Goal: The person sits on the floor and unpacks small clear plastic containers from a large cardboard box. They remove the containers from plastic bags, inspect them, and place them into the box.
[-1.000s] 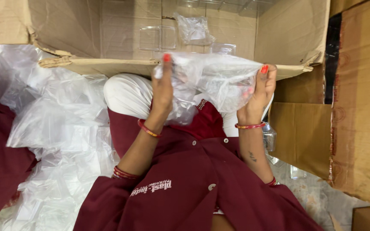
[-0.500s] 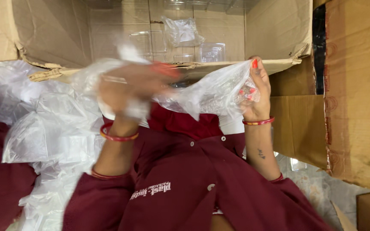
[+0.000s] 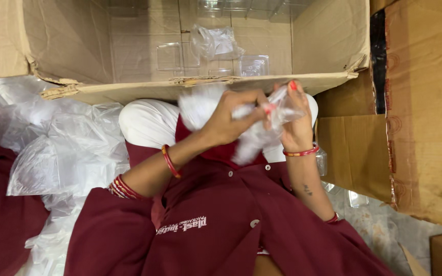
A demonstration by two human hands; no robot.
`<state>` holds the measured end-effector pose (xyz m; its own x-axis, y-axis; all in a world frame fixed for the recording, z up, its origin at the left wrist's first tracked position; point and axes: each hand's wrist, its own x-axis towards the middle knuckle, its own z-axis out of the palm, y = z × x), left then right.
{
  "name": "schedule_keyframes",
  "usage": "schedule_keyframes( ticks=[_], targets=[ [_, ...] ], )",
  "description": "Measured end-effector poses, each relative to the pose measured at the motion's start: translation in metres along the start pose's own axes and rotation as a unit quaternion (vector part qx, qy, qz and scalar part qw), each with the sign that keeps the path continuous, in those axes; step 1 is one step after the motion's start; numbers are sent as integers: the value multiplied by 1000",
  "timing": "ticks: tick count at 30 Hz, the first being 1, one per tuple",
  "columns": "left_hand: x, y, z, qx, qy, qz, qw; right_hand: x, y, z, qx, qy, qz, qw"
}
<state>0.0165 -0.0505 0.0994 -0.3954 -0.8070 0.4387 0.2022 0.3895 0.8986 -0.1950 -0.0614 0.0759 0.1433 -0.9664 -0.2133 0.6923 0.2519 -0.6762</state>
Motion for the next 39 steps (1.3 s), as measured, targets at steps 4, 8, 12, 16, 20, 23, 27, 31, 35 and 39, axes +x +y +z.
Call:
schedule_keyframes(
  ticks=[4, 8, 12, 16, 20, 23, 27, 31, 35, 39],
  targets=[
    [2, -22, 22, -301, 136, -256, 908, -1, 1, -3, 66, 35, -22, 997],
    [18, -29, 7, -346, 162, -360, 851, 15, -24, -12, 167, -125, -56, 976],
    [66, -63, -51, -147, 123, -318, 928, 70, -75, -10, 73, -74, -71, 992],
    [132, -138, -114, 0, 144, -262, 954, 156, -98, -13, -145, -107, 38, 983],
    [145, -207, -135, 303, -31, -369, 878, 244, -61, -34, -561, -213, 29, 799],
    [139, -229, -125, 342, -161, -459, 804, 266, -28, -48, -769, -237, 184, 565],
    [111, -249, -102, 263, -172, -487, 815, 259, -9, -62, -749, -200, 316, 547],
    [99, -252, -95, 238, -159, -482, 828, 247, -19, -62, -619, -210, 308, 691],
    [107, -215, -105, 177, -58, -532, 826, 229, -45, -47, -612, -208, 141, 750],
    [134, -125, -92, -25, 202, -372, 906, 168, -63, -20, -552, -121, -207, 798]
  ],
)
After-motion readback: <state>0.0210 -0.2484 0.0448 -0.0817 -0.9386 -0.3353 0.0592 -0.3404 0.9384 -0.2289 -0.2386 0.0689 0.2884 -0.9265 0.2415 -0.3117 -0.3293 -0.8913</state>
